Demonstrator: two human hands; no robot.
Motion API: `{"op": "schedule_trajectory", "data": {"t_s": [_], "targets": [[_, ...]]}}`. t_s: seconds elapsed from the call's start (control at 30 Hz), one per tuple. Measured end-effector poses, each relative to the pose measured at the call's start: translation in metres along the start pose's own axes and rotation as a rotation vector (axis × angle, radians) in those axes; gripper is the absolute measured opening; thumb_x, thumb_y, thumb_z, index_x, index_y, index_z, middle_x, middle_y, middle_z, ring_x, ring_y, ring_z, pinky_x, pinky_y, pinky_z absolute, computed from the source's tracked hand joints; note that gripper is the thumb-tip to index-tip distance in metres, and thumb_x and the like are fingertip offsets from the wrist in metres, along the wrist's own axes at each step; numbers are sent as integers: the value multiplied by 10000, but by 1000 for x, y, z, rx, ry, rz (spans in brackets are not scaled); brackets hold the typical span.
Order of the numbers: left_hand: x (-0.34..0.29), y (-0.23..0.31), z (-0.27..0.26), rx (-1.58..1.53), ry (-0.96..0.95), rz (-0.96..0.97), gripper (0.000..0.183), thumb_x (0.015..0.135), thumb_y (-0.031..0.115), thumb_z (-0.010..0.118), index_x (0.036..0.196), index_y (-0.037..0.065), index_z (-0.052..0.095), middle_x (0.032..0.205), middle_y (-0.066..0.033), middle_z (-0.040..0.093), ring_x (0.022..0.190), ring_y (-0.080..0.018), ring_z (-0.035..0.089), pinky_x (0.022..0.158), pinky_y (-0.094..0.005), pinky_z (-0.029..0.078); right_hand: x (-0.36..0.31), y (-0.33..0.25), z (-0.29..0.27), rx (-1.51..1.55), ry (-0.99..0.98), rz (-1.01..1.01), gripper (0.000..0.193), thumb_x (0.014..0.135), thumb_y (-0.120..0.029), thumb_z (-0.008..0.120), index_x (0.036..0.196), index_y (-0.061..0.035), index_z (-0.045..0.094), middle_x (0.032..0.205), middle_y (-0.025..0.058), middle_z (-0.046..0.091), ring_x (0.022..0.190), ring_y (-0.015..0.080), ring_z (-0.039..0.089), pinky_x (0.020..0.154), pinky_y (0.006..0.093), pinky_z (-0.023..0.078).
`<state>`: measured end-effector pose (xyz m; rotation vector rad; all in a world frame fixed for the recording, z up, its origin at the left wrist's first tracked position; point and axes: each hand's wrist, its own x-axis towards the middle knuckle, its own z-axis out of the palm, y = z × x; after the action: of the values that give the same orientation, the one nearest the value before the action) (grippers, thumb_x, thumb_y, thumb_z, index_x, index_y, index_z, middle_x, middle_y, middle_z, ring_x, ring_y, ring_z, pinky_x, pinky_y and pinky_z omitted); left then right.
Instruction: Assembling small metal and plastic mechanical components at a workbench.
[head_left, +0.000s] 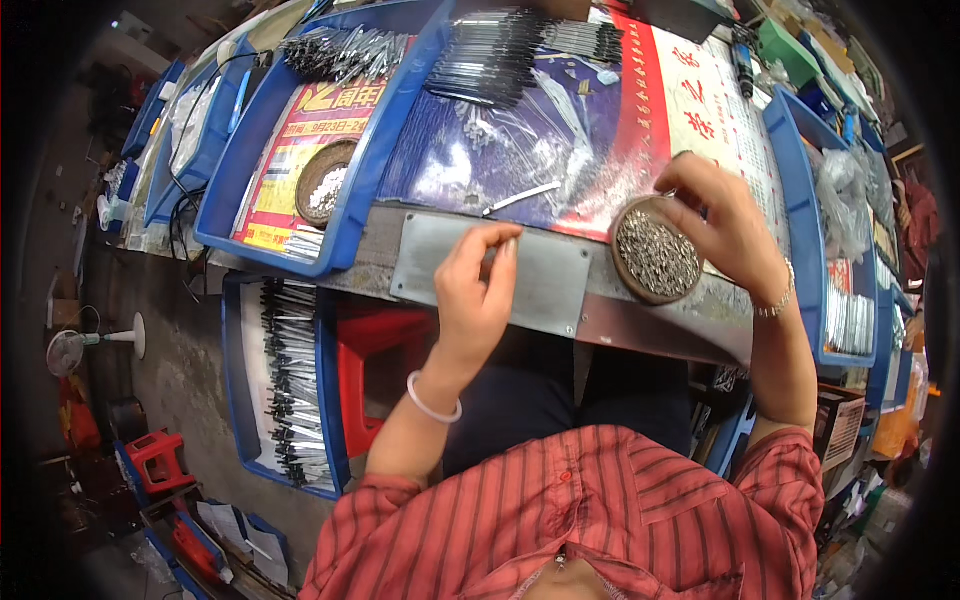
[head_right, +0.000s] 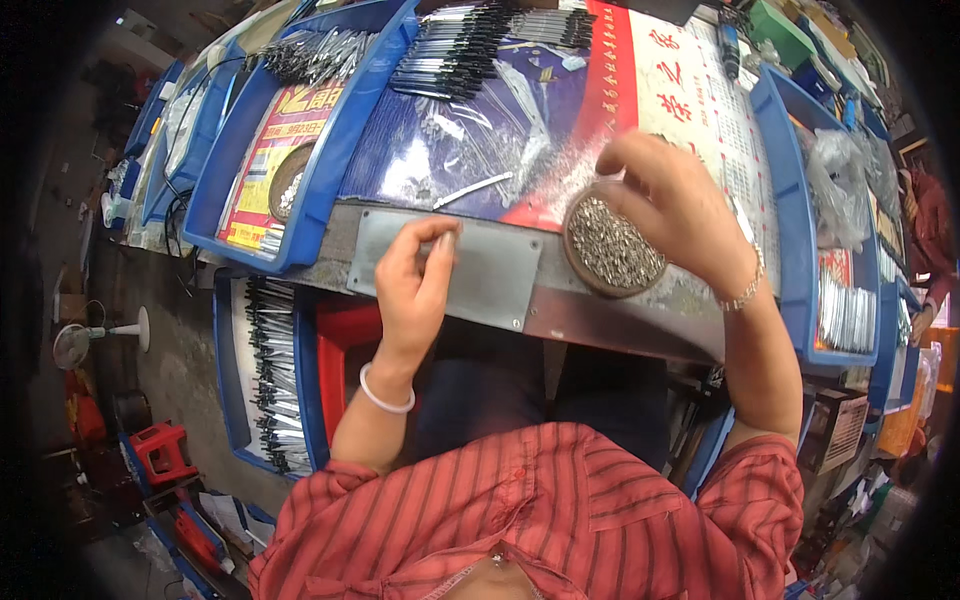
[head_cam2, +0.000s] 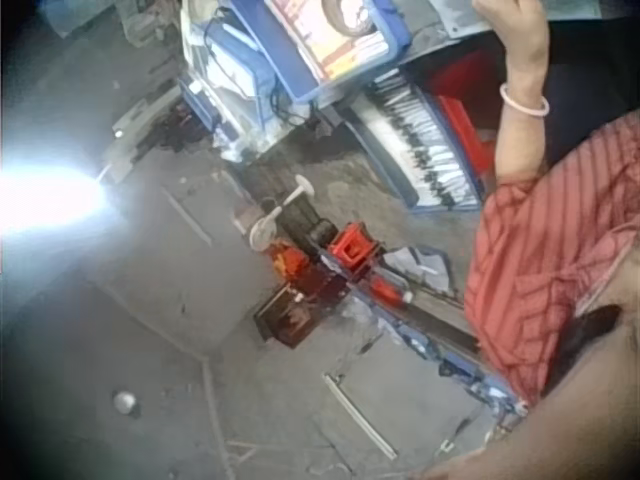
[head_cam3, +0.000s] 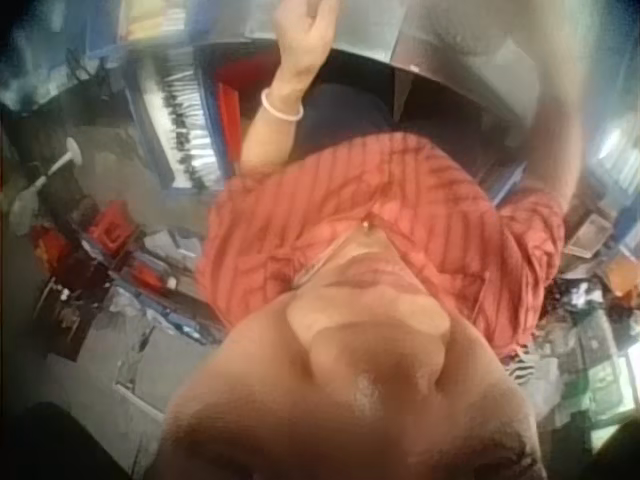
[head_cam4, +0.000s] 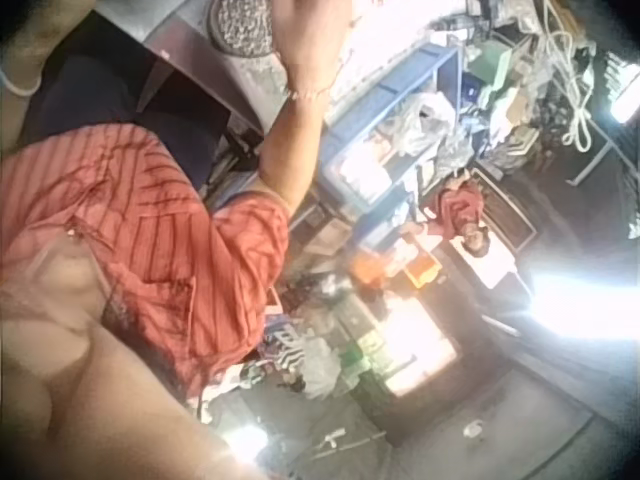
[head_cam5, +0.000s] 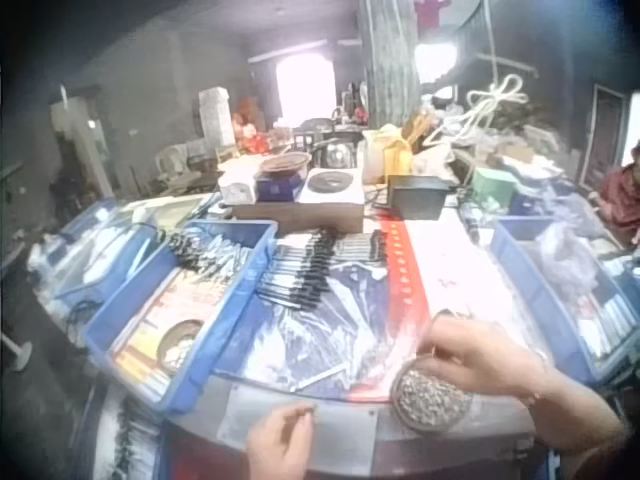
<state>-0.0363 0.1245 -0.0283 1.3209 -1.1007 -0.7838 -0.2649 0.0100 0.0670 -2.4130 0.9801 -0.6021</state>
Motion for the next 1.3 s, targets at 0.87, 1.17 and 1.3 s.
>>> {"op": "schedule_trajectory", "data": {"t_s": [0.87, 1.17, 1.3], "targets": [[-38, 89, 27, 497, -362, 351, 234, 823, -82, 496, 1047, -46, 554, 875, -84, 571, 824, -146, 608, 714, -261, 479, -144, 123, -26, -424, 366, 446, 110, 759, -86, 547, 845, -19, 560, 867, 178, 583, 842, 364, 564, 732, 441, 440], [-113, 73, 34, -320, -574, -391, 197, 896, 4, 465, 1080, -52, 504, 921, -89, 572, 823, -137, 600, 751, -251, 484, -118, 115, -22, -623, 197, 465, 90, 736, -39, 523, 814, 4, 532, 841, 208, 600, 823, 372, 595, 718, 462, 468], [-123, 69, 37, -433, -704, -518, 218, 925, 52, 429, 1118, -35, 477, 899, -79, 573, 803, -109, 578, 729, -235, 483, -108, 112, -24, -675, 124, 496, 112, 724, -43, 541, 818, 20, 543, 841, 230, 613, 821, 380, 607, 712, 461, 481]]}}
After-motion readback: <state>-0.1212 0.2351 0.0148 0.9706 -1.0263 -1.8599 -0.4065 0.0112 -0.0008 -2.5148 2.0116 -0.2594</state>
